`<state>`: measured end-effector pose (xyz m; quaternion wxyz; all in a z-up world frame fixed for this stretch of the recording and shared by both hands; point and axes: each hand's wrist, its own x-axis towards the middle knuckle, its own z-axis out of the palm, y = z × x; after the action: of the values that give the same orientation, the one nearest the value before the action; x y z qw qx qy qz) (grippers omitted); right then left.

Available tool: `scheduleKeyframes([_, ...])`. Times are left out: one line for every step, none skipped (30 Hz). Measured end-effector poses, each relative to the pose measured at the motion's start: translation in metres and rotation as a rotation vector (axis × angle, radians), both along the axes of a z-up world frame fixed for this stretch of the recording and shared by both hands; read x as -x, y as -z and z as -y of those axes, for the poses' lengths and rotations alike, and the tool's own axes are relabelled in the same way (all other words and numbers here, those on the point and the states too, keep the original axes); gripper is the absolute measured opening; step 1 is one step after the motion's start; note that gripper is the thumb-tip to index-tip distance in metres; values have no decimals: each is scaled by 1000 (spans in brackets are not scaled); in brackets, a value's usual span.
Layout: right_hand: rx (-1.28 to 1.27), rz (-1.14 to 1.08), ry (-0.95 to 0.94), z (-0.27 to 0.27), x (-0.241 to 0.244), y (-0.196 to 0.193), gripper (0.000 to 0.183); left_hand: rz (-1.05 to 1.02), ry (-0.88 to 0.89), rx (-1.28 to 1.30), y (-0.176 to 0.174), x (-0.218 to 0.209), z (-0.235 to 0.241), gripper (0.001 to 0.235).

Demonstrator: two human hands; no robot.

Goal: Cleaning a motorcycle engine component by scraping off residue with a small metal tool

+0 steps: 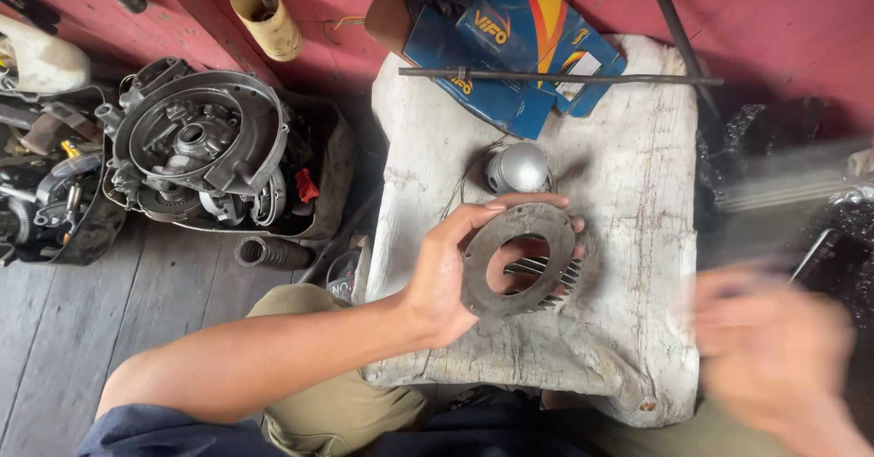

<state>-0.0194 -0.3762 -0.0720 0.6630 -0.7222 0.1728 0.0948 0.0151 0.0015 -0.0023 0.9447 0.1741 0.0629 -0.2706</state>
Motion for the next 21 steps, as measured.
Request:
scheduleKeyframes([0, 2, 6, -44, -12, -29, 13, 2, 6, 0, -1, 2, 1, 50])
scheduleKeyframes([270, 97, -500, -88, -16, -57, 22, 35, -12, 5, -1, 4, 2, 49])
scheduleKeyframes([543, 189, -1006, -135, -12, -84, 37, 69, -31, 10, -2, 5, 3, 48])
scheduleKeyframes([546, 191, -998, -133, -10, -80, 37, 73, -24, 11, -3, 6, 3, 48])
scheduleKeyframes([517, 166, -984, -131, -9, -76, 43, 32, -15, -13, -3, 7, 2, 49])
scheduleKeyframes([490, 143, -973, -130, -9, -72, 48, -6, -10, -36, -4, 7, 2, 50])
scheduleKeyframes([494, 148, -970, -125, -8, -71, 48, 0, -8, -35, -7, 6, 0, 50])
scheduleKeyframes([300, 66, -863, -121, -7, -70, 46, -2, 22, -63, -9, 6, -1, 51])
scheduleKeyframes([108, -13, -752, -116, -6, -69, 44, -4, 51, -91, -11, 6, -2, 52])
scheduleKeyframes([110, -9, -751, -120, -5, -73, 44, 0, 51, -90, -12, 6, -3, 52])
scheduleKeyframes([341, 72, -904, -123, -5, -77, 45, 5, 32, -90, -12, 6, -3, 51])
scheduleKeyframes([577, 153, -1048, -126, -4, -81, 47, 8, 14, -89, -12, 6, -2, 51])
scheduleKeyframes([581, 153, -1045, -102, -7, -82, 47, 11, 16, -87, -10, 4, -1, 51])
scheduleKeyframes([822, 299, -860, -79, -9, -82, 20, 10, 29, -87, -9, 3, -2, 51])
scheduleKeyframes([1051, 441, -656, -57, -12, -82, 25, 8, 41, -88, -7, 3, -2, 51])
scheduleKeyframes([1047, 439, -658, -36, -18, -85, 25, 5, 40, -91, -8, 4, -2, 51])
scheduleKeyframes([1030, 429, -651, -22, -19, -84, 24, 11, 39, -69, -9, 6, -2, 50])
scheduleKeyframes([1019, 424, -641, -15, -19, -79, 24, 24, 38, -43, -11, 6, -2, 48])
scheduleKeyframes([1009, 419, -632, 0, -34, -84, 24, 27, 36, -42, -11, 6, -2, 48])
scheduleKeyframes([997, 412, -627, 16, -47, -90, 24, 8, 53, -45, -10, 6, -3, 51])
scheduleKeyframes([985, 405, -623, 31, -59, -96, 24, -11, 70, -48, -10, 6, -4, 53])
